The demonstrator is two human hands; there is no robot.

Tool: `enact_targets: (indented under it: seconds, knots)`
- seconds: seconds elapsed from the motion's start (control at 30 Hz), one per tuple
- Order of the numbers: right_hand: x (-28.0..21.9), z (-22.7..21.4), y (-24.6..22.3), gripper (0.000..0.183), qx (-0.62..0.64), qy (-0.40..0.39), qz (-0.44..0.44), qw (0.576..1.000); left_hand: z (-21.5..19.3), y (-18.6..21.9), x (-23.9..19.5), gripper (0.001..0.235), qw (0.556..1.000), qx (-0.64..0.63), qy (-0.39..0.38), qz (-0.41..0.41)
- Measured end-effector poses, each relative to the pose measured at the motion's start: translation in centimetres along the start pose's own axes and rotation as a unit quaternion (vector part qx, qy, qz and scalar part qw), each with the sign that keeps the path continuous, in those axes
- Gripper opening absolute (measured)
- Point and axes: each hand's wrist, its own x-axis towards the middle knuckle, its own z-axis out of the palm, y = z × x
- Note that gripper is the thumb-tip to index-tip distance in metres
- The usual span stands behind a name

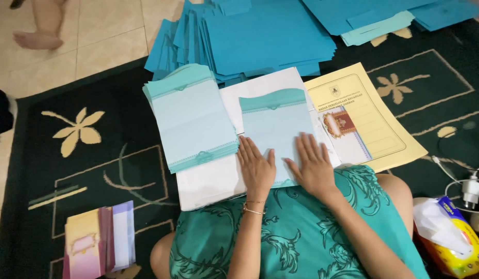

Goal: The person sits on the floor and repeatedly inserts small light-blue paper inserts into larger white paper covers. They smooth each insert with their hands and place the assembled unit onto a growing stack on the left. The process is repeated continuously for the duration of the clip.

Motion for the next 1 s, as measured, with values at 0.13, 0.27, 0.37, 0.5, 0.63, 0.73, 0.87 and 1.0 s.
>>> enact_targets:
  seconds: [0.13, 0.27, 0.37, 0.5, 0.63, 0.73, 0.87, 1.0]
  knots:
    - [-1.3, 1.1, 0.8, 0.086, 0.035, 0.051, 0.049, 0.997, -0.2, -0.3, -0.1, 0.079, 1.0, 0.0, 0.005, 0.009]
    - [-1.1, 1.4, 1.5, 0.099, 0.175, 0.084, 0.089, 0.977, -0.4, -1.1, 0.2, 0.079, 0.996, -0.087, -0.014, 0.017]
    - [-0.1, 1.3, 3.3, 0.097, 0.296, 0.076, 0.163, 0.938, 0.3, -2.2, 0.3, 0.074, 0.98, -0.197, -0.004, 0.01]
    - [1.3, 0.1, 4.8, 0.072, 0.48, 0.082, 0.214, 0.847, -1.7, -2.6, -0.3, 0.065, 0.914, -0.404, 0.008, 0.025]
    - [1.5, -0.4, 4.1, 0.079, 0.549, 0.121, 0.224, 0.796, -3.5, -2.6, -0.3, 0.064, 0.906, -0.422, 0.013, 0.039]
    - [2.3, -1.6, 2.6, 0.075, 0.591, 0.135, 0.223, 0.763, -4.2, -3.3, 0.2, 0.065, 0.901, -0.43, 0.026, 0.047]
    - [4.6, -3.2, -0.2, 0.053, 0.694, 0.062, 0.202, 0.688, -5.0, -5.8, 2.0, 0.064, 0.878, -0.468, 0.091, 0.045]
    - [8.0, -5.4, -6.1, 0.052, 0.674, 0.046, 0.124, 0.727, -8.6, -9.1, 4.0, 0.062, 0.855, -0.494, 0.153, 0.037]
